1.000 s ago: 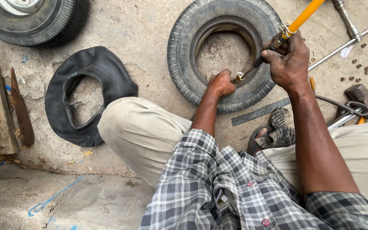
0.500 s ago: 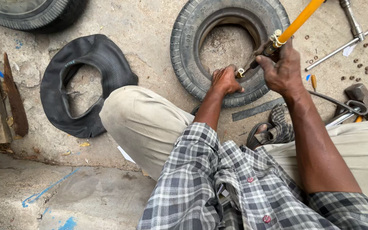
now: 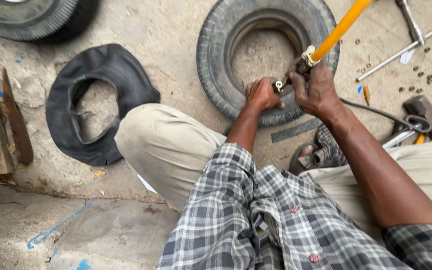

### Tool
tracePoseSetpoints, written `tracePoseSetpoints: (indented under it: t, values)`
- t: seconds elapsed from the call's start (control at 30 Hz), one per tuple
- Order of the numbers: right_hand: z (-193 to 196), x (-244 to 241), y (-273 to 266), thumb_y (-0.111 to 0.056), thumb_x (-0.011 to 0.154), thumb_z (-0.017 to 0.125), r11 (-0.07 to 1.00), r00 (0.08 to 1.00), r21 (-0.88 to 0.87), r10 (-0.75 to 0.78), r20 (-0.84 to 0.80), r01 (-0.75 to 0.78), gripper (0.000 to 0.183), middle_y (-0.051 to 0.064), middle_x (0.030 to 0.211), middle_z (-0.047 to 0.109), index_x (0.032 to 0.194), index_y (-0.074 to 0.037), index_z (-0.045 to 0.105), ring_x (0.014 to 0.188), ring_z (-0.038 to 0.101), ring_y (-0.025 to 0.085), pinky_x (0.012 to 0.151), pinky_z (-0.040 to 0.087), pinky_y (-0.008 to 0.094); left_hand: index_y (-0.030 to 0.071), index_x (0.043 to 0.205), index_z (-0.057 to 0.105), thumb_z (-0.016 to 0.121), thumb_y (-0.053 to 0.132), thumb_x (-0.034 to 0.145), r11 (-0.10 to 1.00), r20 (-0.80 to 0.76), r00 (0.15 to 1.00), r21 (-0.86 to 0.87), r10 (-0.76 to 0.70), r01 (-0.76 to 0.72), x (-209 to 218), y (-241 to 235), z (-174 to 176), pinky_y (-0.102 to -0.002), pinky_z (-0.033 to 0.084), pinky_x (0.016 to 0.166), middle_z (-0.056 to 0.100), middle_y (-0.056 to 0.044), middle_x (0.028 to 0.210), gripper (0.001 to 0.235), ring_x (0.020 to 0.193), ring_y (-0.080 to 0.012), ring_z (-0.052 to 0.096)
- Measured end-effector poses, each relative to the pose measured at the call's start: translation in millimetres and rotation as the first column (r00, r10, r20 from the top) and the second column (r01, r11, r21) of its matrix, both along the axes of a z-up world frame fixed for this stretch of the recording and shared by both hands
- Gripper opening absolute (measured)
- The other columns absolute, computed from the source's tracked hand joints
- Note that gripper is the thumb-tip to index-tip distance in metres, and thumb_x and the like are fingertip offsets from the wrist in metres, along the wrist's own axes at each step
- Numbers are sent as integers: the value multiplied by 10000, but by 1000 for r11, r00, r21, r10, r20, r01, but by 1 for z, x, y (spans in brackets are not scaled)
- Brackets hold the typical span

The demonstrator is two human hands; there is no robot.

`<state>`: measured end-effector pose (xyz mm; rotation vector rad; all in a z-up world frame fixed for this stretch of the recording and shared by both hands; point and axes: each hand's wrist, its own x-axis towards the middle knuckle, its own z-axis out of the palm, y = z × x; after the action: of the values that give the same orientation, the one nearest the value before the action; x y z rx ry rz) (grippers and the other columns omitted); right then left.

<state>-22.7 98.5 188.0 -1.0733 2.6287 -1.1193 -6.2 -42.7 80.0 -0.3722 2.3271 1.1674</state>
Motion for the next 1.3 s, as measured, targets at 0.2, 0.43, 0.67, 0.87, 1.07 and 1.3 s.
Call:
tracePoseSetpoints:
  t: [0.2, 0.43, 0.67, 0.87, 1.07, 1.3]
  values:
    - [1, 7, -7, -19, 1038, 556, 985, 998, 172, 21, 66, -32, 255, 125, 822, 640, 1239, 27, 406, 698, 672, 243, 628, 569, 384, 168, 1288, 678, 979, 238, 566, 997, 66, 997, 67, 28, -32, 3, 5, -1, -373, 380, 1095, 774, -48, 1160, 785, 1110, -195, 711]
    - [-2, -1, -9, 12, 1049, 542, 988, 997, 153, 1, 82, -14, 241, 108, 778, 639, 1233, 6, 388, 686, 684, 236, 618, 570, 383, 152, 1244, 694, 998, 256, 556, 999, 70, 997, 32, 40, -42, 4, 3, 1, -355, 392, 1103, 755, -69, 1136, 760, 1095, -203, 683]
    - [-6, 6, -3, 32, 1060, 542, 997, 1000, 77, 27, -8, -26, 267, 102, 850, 639, 1260, -4, 369, 749, 698, 227, 654, 574, 351, 186, 1266, 706, 992, 265, 572, 999, 84, 996, 38, 24, -28, 5, 6, -4, -347, 430, 1089, 767, -56, 1144, 755, 1080, -191, 711]
    - [-8, 3, -8, 40, 1063, 529, 991, 1000, 135, 24, 4, -25, 246, 97, 801, 625, 1230, -12, 356, 686, 676, 235, 600, 553, 358, 202, 1252, 724, 987, 244, 573, 998, 64, 997, 47, 29, -33, 6, 7, -6, -357, 416, 1095, 780, -50, 1121, 729, 1055, -192, 714]
    - [-6, 2, -6, 38, 1045, 547, 996, 999, 83, 23, -36, -20, 286, 107, 825, 631, 1253, -6, 354, 723, 692, 240, 642, 562, 373, 215, 1254, 720, 983, 245, 585, 999, 54, 998, 45, 16, -18, 3, 6, -4, -353, 440, 1074, 770, -53, 1132, 720, 1059, -197, 716]
    - [-7, 2, -4, 23, 1060, 521, 997, 1000, 79, 14, 21, -16, 311, 100, 847, 634, 1303, 15, 327, 764, 698, 221, 689, 580, 363, 193, 1239, 725, 973, 244, 583, 998, 62, 997, 52, 34, -37, 6, 12, -13, -362, 388, 1099, 791, -32, 1098, 703, 1049, -179, 727]
